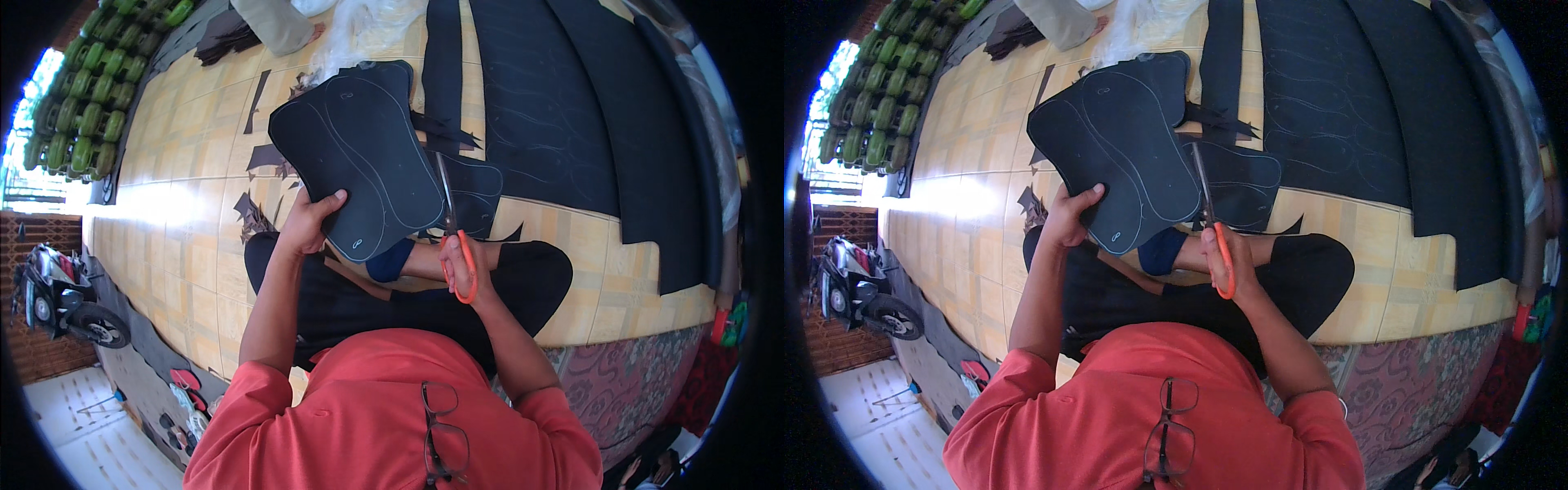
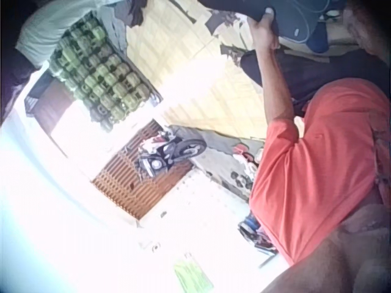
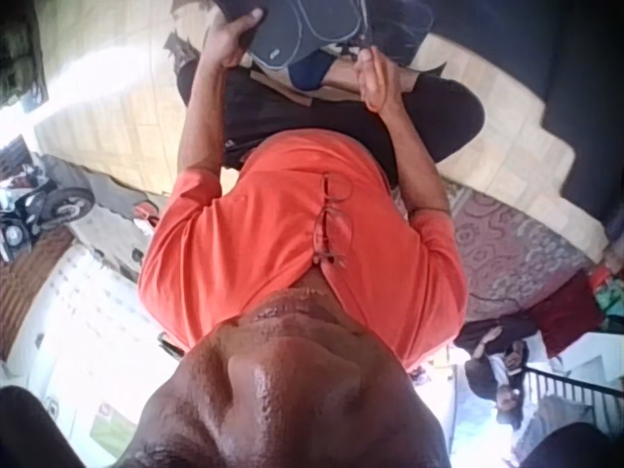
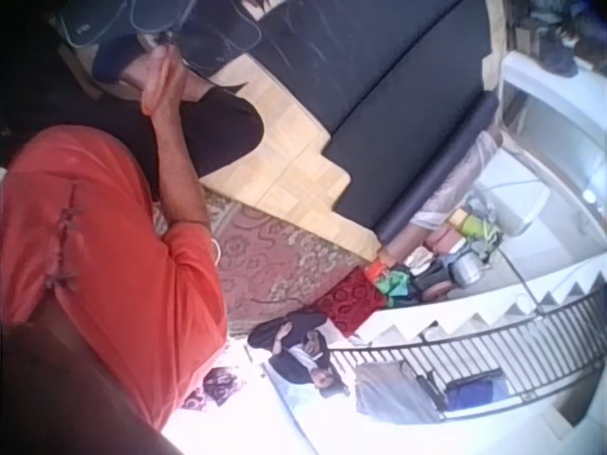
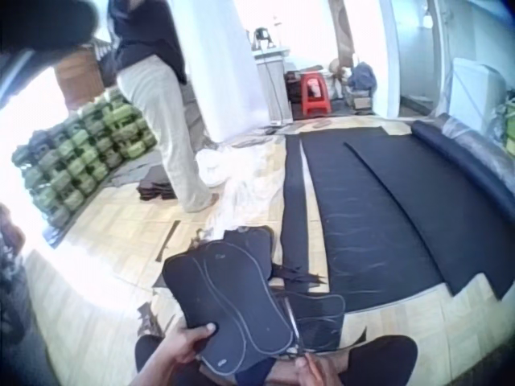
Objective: The person sits on the floor and uses orange-handled scissors to cut out multiple shoe sole shapes from a large black sheet of material. The person follows pre-drawn outlines, cutting one shape at a time and placing the finished pieces aside.
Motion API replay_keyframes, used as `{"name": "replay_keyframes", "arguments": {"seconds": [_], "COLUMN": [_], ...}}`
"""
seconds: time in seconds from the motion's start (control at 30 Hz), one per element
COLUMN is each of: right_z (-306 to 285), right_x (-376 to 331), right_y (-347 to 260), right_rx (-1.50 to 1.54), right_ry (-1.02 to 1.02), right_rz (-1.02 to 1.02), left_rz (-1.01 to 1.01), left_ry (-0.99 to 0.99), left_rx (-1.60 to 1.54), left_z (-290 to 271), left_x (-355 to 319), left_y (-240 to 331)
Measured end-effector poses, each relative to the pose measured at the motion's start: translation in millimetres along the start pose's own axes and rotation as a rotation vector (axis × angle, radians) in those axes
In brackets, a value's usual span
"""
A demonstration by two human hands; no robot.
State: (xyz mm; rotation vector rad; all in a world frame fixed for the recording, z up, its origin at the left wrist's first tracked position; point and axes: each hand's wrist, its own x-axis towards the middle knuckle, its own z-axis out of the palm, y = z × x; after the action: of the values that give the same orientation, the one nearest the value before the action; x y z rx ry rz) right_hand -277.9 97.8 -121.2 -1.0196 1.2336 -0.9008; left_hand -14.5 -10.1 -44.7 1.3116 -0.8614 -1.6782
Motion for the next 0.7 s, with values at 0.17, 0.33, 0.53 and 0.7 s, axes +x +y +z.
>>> {"name": "replay_keyframes", "arguments": {"seconds": [0.17, 0.33, 0.53, 0.7], "right_z": [-2.8, -9.2, -12.4, -13.4], "right_x": [4.0, 15.1, 22.9, 18.1], "right_y": [1.8, -13.2, -26.3, -33.3], "right_rx": [0.180, -0.103, -0.228, -0.260], "right_ry": [0.079, 0.147, 0.156, 0.146], "right_rz": [-0.025, -0.140, -0.306, -0.294], "left_rz": [-0.025, -0.122, -0.189, -0.202], "left_ry": [-0.047, -0.084, -0.154, -0.138], "left_rx": [0.064, 0.213, 0.361, 0.389], "left_z": [-11.6, -15.6, -10.2, -15.7], "left_x": [3.0, -8.5, -15.1, -13.7], "left_y": [2.3, 4.0, 11.2, 4.4]}}
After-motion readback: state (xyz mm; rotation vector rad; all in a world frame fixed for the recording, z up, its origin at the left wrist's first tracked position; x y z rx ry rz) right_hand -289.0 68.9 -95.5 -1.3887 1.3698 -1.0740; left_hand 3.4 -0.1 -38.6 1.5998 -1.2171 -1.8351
